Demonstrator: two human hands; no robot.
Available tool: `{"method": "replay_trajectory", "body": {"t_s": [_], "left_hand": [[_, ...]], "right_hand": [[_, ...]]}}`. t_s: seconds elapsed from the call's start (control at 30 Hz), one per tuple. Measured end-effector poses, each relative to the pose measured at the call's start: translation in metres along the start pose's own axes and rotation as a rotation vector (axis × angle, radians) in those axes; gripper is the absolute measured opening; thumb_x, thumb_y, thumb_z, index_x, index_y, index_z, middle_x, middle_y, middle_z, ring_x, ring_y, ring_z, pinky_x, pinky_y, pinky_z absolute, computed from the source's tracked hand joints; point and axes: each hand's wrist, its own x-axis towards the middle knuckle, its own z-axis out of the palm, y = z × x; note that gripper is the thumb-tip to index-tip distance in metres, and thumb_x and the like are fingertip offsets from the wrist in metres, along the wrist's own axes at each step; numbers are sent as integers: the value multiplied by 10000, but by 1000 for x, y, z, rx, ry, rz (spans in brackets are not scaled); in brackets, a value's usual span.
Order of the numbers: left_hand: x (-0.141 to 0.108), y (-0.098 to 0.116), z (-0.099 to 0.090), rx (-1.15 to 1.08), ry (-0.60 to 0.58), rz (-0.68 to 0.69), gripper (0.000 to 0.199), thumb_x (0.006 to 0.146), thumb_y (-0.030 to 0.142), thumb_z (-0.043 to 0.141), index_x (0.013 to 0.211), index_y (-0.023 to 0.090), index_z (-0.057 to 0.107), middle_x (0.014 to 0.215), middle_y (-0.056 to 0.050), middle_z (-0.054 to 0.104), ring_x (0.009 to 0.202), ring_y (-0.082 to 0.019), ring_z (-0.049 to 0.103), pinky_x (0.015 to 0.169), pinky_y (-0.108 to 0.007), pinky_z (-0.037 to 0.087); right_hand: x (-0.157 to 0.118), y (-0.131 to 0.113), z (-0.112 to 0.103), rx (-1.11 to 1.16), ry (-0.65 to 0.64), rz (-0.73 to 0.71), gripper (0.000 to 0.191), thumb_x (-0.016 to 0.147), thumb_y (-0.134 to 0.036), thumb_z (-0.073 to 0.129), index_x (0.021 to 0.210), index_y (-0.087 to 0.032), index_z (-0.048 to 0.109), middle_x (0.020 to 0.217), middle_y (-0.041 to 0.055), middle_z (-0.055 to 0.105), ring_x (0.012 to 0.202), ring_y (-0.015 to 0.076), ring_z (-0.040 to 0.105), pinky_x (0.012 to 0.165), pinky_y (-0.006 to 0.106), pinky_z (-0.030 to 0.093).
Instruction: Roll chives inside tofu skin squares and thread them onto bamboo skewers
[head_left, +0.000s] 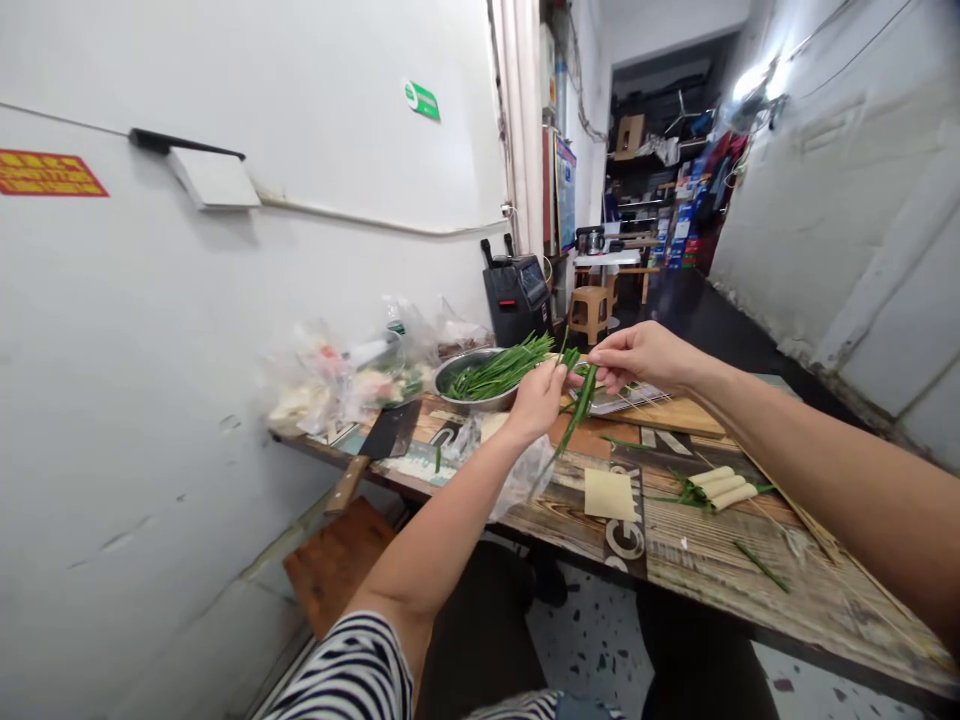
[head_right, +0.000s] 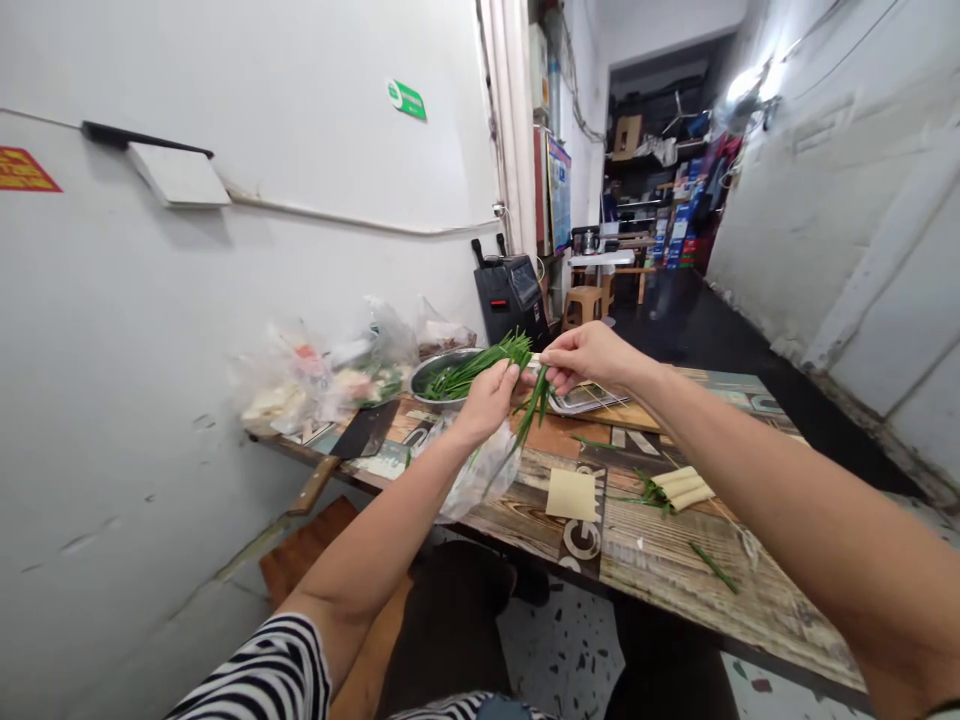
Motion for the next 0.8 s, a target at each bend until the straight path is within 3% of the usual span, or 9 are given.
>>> {"method": "replay_trajectory", "body": {"t_s": [0.17, 0.37, 0.47, 0.57, 0.67, 0.73, 0.8], "left_hand": [[-1, -3, 14, 207, 105, 3, 208, 949, 207, 368, 779, 177, 483, 770, -28, 588, 710, -143, 521, 681, -252, 381], [-2, -8, 21, 227, 71, 51, 181, 952, 194, 354, 900, 177, 527, 841, -42, 612, 769, -157, 549, 719, -259, 403], [-5, -3, 28, 226, 59, 63, 210, 954, 193, 329, 908, 172, 533, 844, -54, 614, 777, -167, 553, 723, -271, 410], [-7, 4, 35, 227, 40, 65, 246, 954, 205, 312, 878, 158, 540, 834, -75, 610, 786, -183, 550, 756, -304, 412], [-4, 5, 30, 35, -74, 19, 186, 926, 251, 415, 914, 147, 569, 914, -91, 635, 870, -194, 571, 832, -325, 415], [0, 1, 18, -241, -218, -102, 223, 893, 331, 506, 991, 144, 580, 1020, -102, 649, 955, -204, 589, 871, -331, 421], [6, -2, 6, -505, -285, -265, 349, 887, 433, 513, 1081, 149, 572, 1131, -113, 640, 1067, -218, 581, 918, -343, 414]], "right_hand": [[4, 7, 19, 78, 129, 36, 197, 671, -241, 794, 618, -126, 643, 558, 41, 653, 472, 104, 606, 498, 217, 575], [-1, 18, 24, 151, 132, 19, 260, 602, -279, 834, 664, -130, 630, 591, 34, 654, 492, 98, 601, 533, 222, 571], [-3, 23, 25, 83, 161, -43, 302, 601, -334, 819, 632, -141, 590, 536, 3, 604, 455, 87, 550, 478, 213, 524], [-5, 26, 24, -78, 277, -112, 293, 696, -366, 716, 577, -161, 543, 451, -36, 519, 387, 77, 468, 388, 204, 415], [-9, 26, 15, -288, 348, -191, 275, 727, -316, 648, 533, -161, 532, 428, -40, 497, 394, 75, 449, 386, 197, 340], [-13, 26, 7, -355, 356, -196, 283, 725, -299, 638, 504, -157, 530, 424, -34, 497, 402, 75, 448, 395, 200, 326], [-17, 28, 1, -314, 336, -153, 284, 725, -297, 640, 500, -155, 539, 436, -24, 511, 405, 79, 456, 406, 207, 344]]}}
